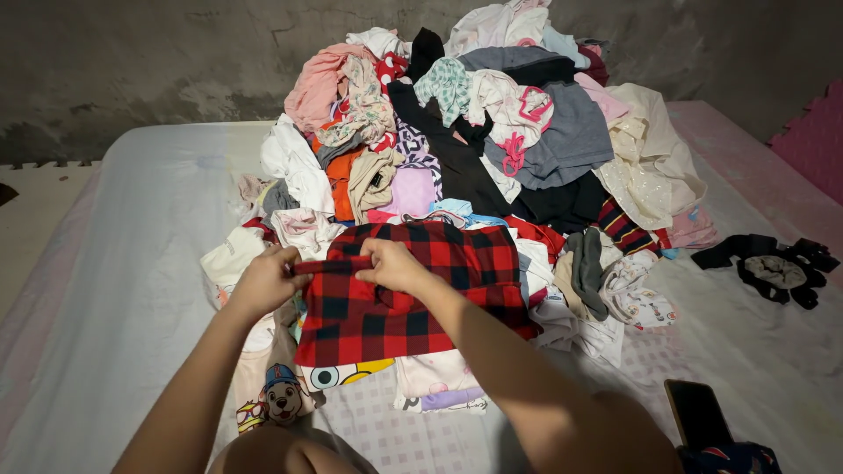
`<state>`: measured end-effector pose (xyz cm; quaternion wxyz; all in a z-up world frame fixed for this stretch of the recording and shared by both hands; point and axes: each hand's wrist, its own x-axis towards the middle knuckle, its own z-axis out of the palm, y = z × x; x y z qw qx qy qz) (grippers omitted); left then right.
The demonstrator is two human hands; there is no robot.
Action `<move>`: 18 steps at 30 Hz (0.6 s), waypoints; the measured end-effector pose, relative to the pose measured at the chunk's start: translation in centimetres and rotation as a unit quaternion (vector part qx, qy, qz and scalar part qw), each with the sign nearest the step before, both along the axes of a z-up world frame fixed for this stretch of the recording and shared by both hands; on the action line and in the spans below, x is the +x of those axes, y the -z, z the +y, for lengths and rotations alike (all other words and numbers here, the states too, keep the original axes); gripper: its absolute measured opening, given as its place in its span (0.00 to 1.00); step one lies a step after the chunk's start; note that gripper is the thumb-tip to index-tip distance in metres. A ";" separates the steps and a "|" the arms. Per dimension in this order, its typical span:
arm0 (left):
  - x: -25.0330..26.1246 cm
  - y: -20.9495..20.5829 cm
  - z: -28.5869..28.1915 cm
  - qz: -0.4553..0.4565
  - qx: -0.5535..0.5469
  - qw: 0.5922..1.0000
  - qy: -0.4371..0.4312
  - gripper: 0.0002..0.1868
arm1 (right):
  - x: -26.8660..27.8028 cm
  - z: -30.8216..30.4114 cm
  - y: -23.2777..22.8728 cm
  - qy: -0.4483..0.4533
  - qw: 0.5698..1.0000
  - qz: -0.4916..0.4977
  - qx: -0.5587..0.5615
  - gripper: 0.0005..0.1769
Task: The person sits on a bed and folds various pieces of children's clothing, including shirts, pants, and a plaid garment. They pick up each item, unfold it, smooth it out, and fold it into a neat stack on the bed.
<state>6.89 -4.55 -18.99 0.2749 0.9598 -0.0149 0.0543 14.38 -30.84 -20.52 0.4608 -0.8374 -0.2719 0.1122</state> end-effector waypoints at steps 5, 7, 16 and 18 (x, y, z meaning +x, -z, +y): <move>-0.7 0.8 -1.7 -0.142 -0.092 0.985 -0.045 0.20 | 0.4 0.4 2.2 0.088 0.995 0.020 0.039 0.30; -1.0 1.2 -2.5 -0.035 -0.160 0.984 -0.069 0.17 | 0.7 0.2 2.7 0.099 0.989 0.102 0.044 0.26; -1.0 2.3 -2.7 0.368 -0.523 0.747 -0.182 0.52 | -1.7 -2.5 1.4 -0.297 0.952 -0.012 0.078 0.13; -0.6 3.5 -2.2 0.343 -0.528 0.756 -0.180 0.47 | -2.6 -2.9 -0.3 -0.197 0.979 0.046 0.041 0.15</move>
